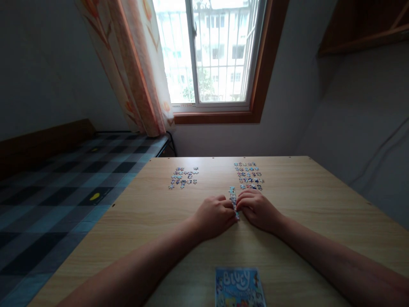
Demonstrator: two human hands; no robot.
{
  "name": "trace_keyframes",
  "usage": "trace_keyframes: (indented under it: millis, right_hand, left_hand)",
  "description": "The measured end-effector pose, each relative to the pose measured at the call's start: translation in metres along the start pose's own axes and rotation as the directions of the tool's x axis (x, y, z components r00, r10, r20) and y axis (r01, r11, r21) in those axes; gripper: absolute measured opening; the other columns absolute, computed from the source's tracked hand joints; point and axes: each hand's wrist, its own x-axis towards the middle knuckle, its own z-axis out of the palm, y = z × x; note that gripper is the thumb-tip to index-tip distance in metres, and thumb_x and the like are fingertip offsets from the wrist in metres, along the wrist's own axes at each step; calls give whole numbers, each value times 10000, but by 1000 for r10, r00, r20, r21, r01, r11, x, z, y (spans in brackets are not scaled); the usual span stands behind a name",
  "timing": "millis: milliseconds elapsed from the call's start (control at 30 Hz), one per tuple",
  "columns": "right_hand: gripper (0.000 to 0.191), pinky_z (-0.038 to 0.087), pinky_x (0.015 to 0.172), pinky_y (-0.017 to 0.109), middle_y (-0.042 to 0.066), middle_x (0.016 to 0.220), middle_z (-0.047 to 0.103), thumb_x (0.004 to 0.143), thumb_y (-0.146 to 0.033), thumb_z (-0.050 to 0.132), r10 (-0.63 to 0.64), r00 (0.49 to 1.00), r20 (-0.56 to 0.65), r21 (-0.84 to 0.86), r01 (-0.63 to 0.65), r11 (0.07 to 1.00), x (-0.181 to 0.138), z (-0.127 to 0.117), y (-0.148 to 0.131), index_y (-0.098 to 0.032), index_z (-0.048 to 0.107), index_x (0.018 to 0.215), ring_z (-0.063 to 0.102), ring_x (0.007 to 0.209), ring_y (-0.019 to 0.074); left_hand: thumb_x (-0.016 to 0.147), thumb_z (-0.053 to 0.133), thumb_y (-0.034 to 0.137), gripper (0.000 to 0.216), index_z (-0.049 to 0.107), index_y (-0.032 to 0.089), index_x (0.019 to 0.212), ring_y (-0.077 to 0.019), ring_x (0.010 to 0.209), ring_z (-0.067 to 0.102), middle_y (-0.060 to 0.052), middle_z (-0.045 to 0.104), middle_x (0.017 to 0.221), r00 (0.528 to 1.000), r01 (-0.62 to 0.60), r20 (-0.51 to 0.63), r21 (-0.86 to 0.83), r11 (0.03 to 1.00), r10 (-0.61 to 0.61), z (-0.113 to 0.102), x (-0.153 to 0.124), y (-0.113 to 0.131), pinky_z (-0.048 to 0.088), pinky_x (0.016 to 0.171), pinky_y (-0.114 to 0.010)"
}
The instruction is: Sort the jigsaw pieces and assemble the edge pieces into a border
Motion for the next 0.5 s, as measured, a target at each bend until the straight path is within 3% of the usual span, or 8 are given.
trace_keyframes:
  millis: [200, 500]
  right_hand:
    - [299, 484, 955, 429, 13, 856, 761, 813, 2, 557, 12, 1000, 11, 2, -12, 1000, -1, 1, 1, -239, 727, 766, 682, 864, 199]
    - [301, 481, 966, 433, 8, 861, 762, 813, 1, 559, 27, 1000, 12, 1, -27, 1000, -2, 1, 3, -242, 732, 769, 679, 864, 199]
  left_hand:
    - [979, 551, 324, 266, 740, 207, 833, -180, 804, 637, -34, 753, 920, 1000, 6, 2, 28, 1000, -6, -1, 1, 3, 520, 765, -316]
    - [970, 569, 283, 230, 750, 209, 847, -159, 811, 654, -12, 769, 940, 1000, 8, -15, -69, 998, -9, -1, 2, 0, 519, 794, -286]
